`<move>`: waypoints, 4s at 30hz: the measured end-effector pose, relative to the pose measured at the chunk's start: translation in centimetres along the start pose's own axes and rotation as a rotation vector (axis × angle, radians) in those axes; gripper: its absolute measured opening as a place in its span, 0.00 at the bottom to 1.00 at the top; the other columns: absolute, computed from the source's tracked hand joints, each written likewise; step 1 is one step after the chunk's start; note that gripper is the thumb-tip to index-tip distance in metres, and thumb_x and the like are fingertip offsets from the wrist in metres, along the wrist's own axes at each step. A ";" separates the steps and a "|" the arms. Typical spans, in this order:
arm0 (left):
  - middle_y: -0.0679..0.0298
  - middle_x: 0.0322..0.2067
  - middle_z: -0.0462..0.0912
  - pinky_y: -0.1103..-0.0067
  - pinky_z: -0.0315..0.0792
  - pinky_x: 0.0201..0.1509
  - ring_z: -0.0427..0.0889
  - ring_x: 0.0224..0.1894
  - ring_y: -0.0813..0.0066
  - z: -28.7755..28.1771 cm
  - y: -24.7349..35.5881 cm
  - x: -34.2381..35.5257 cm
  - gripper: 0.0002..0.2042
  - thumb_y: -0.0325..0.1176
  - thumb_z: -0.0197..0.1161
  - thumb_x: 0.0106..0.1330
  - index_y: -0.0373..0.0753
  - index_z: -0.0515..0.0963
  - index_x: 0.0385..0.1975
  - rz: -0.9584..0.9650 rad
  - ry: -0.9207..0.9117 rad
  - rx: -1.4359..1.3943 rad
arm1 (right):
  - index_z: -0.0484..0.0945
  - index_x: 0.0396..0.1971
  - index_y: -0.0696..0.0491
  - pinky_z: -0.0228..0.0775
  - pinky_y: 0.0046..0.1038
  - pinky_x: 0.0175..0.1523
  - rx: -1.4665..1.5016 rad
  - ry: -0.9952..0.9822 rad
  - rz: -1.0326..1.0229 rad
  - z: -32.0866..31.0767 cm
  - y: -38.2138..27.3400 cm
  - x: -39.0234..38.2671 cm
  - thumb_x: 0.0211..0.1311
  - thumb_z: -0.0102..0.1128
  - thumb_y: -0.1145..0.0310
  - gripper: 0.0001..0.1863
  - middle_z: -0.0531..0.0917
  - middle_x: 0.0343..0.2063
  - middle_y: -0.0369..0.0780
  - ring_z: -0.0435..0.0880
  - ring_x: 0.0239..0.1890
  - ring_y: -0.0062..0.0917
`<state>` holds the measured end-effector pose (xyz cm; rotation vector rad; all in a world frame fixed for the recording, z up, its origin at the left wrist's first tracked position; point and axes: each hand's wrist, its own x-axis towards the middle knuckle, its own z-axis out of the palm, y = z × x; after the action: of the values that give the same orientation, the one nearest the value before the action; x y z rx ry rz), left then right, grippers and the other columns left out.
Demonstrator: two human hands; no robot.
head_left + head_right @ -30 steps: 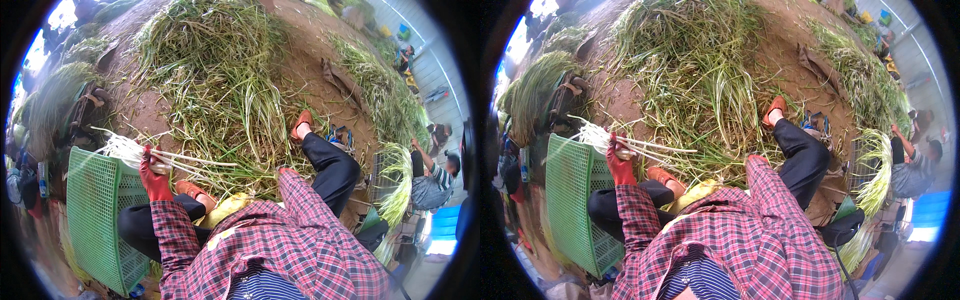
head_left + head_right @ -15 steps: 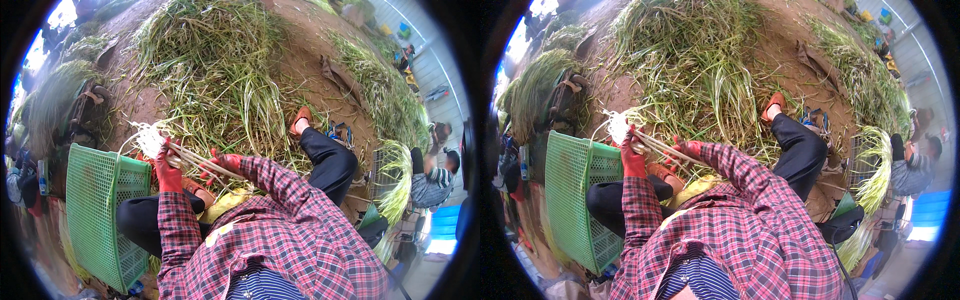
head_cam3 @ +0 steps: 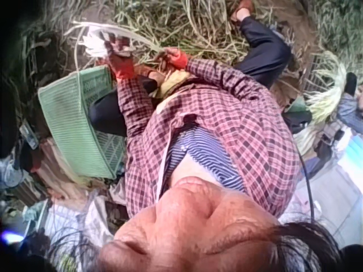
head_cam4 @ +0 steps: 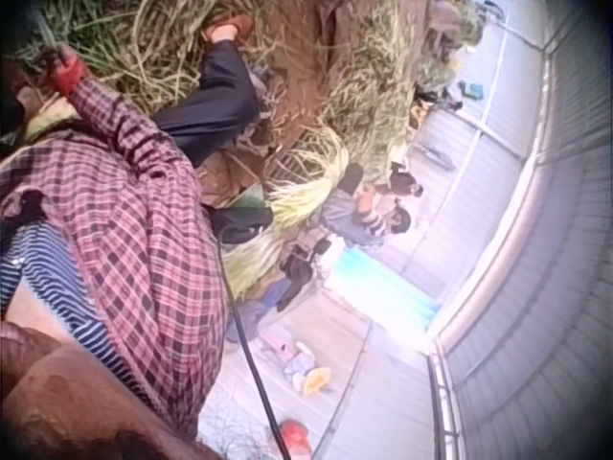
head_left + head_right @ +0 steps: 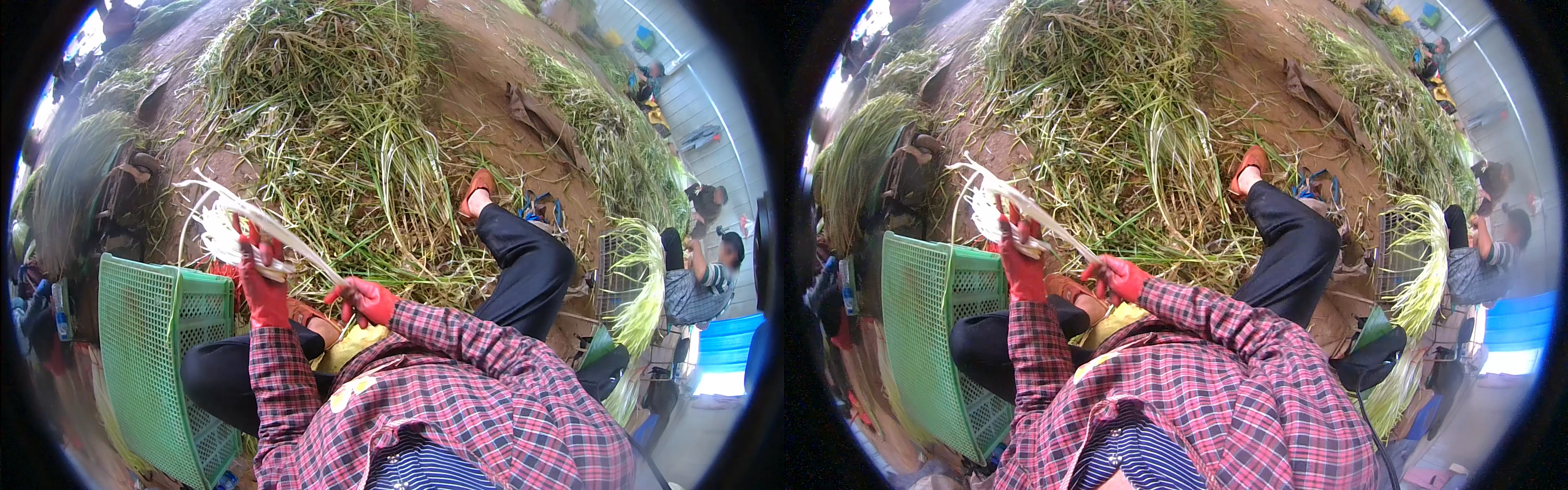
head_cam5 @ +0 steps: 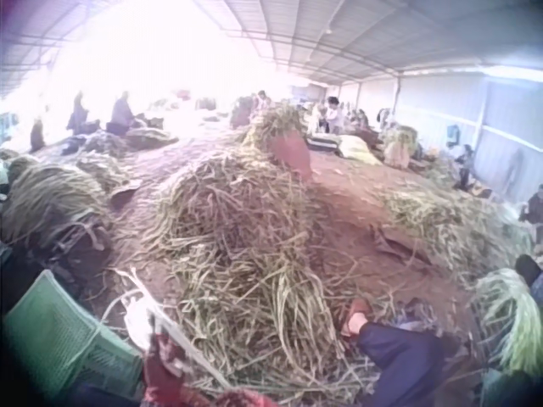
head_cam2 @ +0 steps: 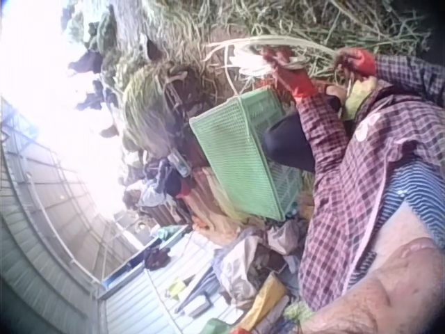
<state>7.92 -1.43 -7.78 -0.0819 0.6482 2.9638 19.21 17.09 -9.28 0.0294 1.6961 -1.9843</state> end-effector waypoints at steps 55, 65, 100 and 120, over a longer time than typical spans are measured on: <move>0.58 0.24 0.79 0.74 0.80 0.30 0.78 0.21 0.72 -7.6 -13.0 -4.5 0.09 0.31 0.54 0.65 0.30 0.73 0.32 -0.287 0.449 0.294 | 0.82 0.32 0.51 0.70 0.33 0.39 -1.272 -1.242 1.000 -8.6 0.9 2.6 0.53 0.58 0.60 0.12 0.83 0.29 0.37 0.81 0.32 0.26; 0.58 0.25 0.79 0.74 0.79 0.30 0.78 0.21 0.71 -8.3 -12.3 -4.5 0.08 0.31 0.53 0.65 0.32 0.73 0.35 -0.368 0.396 0.362 | 0.73 0.42 0.45 0.72 0.34 0.41 -1.681 -0.349 0.758 -22.7 1.5 2.3 0.53 0.54 0.67 0.14 0.77 0.34 0.43 0.78 0.34 0.32; 0.67 0.34 0.79 0.77 0.76 0.43 0.71 0.23 0.86 3.5 -2.3 1.5 0.22 0.43 0.58 0.63 0.39 0.67 0.53 0.065 0.088 0.267 | 0.79 0.39 0.50 0.71 0.29 0.44 -1.195 -0.284 0.821 -17.3 5.2 -0.2 0.64 0.46 0.58 0.15 0.82 0.32 0.41 0.80 0.34 0.27; 0.74 0.13 0.57 0.86 0.56 0.16 0.54 0.12 0.86 -0.6 -4.4 1.3 0.21 0.32 0.48 0.67 0.37 0.59 0.60 -0.281 -0.070 -0.533 | 0.74 0.38 0.55 0.69 0.27 0.23 -1.057 0.716 -0.343 -8.1 2.3 8.3 0.63 0.50 0.53 0.19 0.78 0.20 0.41 0.75 0.18 0.25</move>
<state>7.16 2.42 -10.19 -0.1009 -0.1625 2.7607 10.44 21.33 -15.92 0.0799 3.1992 -1.0489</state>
